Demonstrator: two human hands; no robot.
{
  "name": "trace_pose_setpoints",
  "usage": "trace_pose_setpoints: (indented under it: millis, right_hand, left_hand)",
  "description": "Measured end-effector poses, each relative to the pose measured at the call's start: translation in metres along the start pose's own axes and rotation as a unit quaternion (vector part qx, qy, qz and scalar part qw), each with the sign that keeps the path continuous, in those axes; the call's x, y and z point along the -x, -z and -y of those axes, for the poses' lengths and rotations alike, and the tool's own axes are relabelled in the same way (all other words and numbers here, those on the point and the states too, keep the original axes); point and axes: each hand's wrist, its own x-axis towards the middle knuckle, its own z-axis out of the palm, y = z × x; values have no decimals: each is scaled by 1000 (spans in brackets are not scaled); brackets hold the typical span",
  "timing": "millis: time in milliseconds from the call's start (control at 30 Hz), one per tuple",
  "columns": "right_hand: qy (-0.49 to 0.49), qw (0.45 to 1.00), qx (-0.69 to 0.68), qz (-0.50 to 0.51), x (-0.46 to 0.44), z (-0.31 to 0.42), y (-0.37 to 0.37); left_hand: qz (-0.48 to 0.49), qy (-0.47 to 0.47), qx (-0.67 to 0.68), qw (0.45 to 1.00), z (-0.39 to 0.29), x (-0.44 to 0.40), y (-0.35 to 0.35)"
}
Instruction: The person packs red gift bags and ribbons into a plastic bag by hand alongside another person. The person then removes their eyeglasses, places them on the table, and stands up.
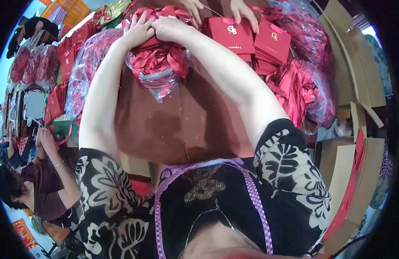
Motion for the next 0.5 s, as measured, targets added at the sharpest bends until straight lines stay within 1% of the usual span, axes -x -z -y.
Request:
trace_pose_setpoints:
  millis: [33, 67, 100, 200, 267, 367, 400, 433, 500]
  right_hand:
    - [-18, 1000, -6, 6, -1, 0, -2]
    - [3, 1000, -4, -16, -1, 0, -3]
    - [24, 999, -2, -39, 1, 0, -4]
    - [-5, 999, -27, -33, 3, 1, -4]
    - [-1, 998, -23, -52, 2, 0, -7]
    - [2, 996, -8, -85, 3, -3, -19]
    - [6, 995, 1, -97, 2, -2, -19]
    - [-5, 997, -23, -67, 2, 0, -16]
    - [-17, 997, -3, -73, 7, 4, -12]
  left_hand:
    - [-2, -3, 59, 998, 2, 0, -5]
    - [-4, -6, 117, 993, 3, -1, -9]
    - [11, 2, 133, 991, 5, -3, -12]
    - [21, -7, 143, 990, 9, -4, -16]
    - [55, -1, 118, 991, 6, -6, -11]
    - [32, -16, 132, 991, 17, -12, -33]
    - [38, -21, 138, 989, 16, -10, -29]
    - [23, -53, 123, 991, 21, -12, -35]
    - [39, -35, 108, 993, 21, -15, -38]
